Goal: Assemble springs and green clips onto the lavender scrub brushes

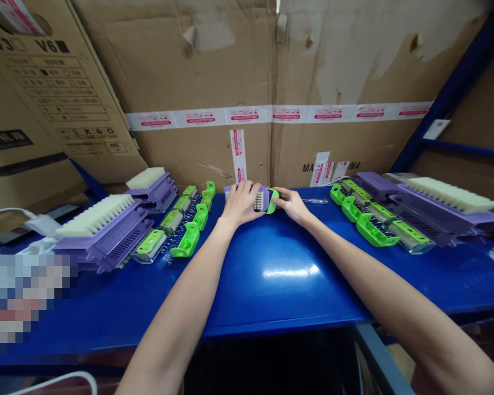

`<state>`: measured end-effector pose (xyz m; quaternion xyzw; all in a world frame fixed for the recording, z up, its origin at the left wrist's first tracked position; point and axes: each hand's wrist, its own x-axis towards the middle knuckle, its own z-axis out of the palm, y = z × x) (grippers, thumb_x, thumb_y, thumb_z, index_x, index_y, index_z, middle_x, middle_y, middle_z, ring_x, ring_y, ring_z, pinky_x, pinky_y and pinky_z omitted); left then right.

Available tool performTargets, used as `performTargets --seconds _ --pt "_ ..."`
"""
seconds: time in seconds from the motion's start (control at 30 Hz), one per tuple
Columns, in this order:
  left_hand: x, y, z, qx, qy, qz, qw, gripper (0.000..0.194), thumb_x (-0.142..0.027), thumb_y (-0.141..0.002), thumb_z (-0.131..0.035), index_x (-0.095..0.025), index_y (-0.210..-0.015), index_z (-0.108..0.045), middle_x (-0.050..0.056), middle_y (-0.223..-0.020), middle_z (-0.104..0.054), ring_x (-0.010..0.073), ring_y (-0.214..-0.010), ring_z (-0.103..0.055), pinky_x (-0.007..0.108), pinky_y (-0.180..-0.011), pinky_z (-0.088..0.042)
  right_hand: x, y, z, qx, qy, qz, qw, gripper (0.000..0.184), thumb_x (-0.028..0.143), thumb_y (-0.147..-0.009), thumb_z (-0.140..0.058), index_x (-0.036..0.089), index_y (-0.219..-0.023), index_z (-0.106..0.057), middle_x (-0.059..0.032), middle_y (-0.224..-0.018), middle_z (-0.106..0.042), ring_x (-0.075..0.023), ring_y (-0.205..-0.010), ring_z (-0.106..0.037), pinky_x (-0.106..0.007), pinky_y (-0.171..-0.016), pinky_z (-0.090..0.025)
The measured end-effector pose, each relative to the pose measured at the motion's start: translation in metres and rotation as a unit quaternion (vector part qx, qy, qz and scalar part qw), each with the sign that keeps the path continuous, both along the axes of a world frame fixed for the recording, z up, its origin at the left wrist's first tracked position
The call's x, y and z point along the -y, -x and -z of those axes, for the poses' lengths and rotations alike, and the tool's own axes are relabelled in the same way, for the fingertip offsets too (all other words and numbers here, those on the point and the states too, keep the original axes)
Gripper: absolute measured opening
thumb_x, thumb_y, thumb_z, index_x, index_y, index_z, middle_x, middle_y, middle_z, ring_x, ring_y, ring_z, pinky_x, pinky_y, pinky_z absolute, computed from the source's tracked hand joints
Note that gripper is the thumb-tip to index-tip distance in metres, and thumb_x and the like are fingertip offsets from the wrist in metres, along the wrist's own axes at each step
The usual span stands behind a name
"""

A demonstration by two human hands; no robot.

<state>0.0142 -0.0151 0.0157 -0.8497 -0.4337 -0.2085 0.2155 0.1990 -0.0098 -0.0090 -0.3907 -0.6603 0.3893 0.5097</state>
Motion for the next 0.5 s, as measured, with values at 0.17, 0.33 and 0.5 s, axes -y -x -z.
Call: performTargets --seconds 0.17,0.33,0.5 --pt "0.0 0.001 0.001 -0.006 -0.009 0.013 1.0 0.066 -0.049 -0.075 -0.06 -0.013 -0.129 -0.046 0.016 -0.118 -0.052 0.0327 -0.109 -0.046 0.041 -0.091 -0.034 -0.002 0.0 0.003 0.027 -0.004 0.033 0.999 0.046 0.027 -0.074 -0.06 0.015 -0.119 -0.059 -0.0101 -0.114 -0.066 -0.0246 -0.106 -0.061 -0.04 -0.088 -0.052" --pt "0.0 0.001 0.003 0.012 -0.012 0.033 0.999 0.067 -0.048 -0.074 -0.063 -0.014 -0.129 -0.046 0.015 -0.117 -0.053 0.0328 -0.109 -0.047 0.042 -0.091 -0.035 0.001 0.005 0.004 0.063 -0.069 0.085 0.992 0.05 0.031 -0.081 -0.056 0.016 -0.129 -0.051 -0.0111 -0.119 -0.063 -0.0228 -0.104 -0.062 -0.041 -0.095 -0.048" --pt "0.001 -0.001 0.003 0.044 -0.019 0.05 0.998 0.067 -0.04 -0.077 -0.062 -0.014 -0.135 -0.04 0.015 -0.122 -0.052 0.0318 -0.111 -0.047 0.041 -0.093 -0.035 0.01 0.01 0.0 0.128 -0.187 0.163 0.96 0.047 0.04 -0.09 -0.045 0.018 -0.131 -0.048 -0.0107 -0.132 -0.055 -0.0235 -0.12 -0.053 -0.041 -0.105 -0.039"
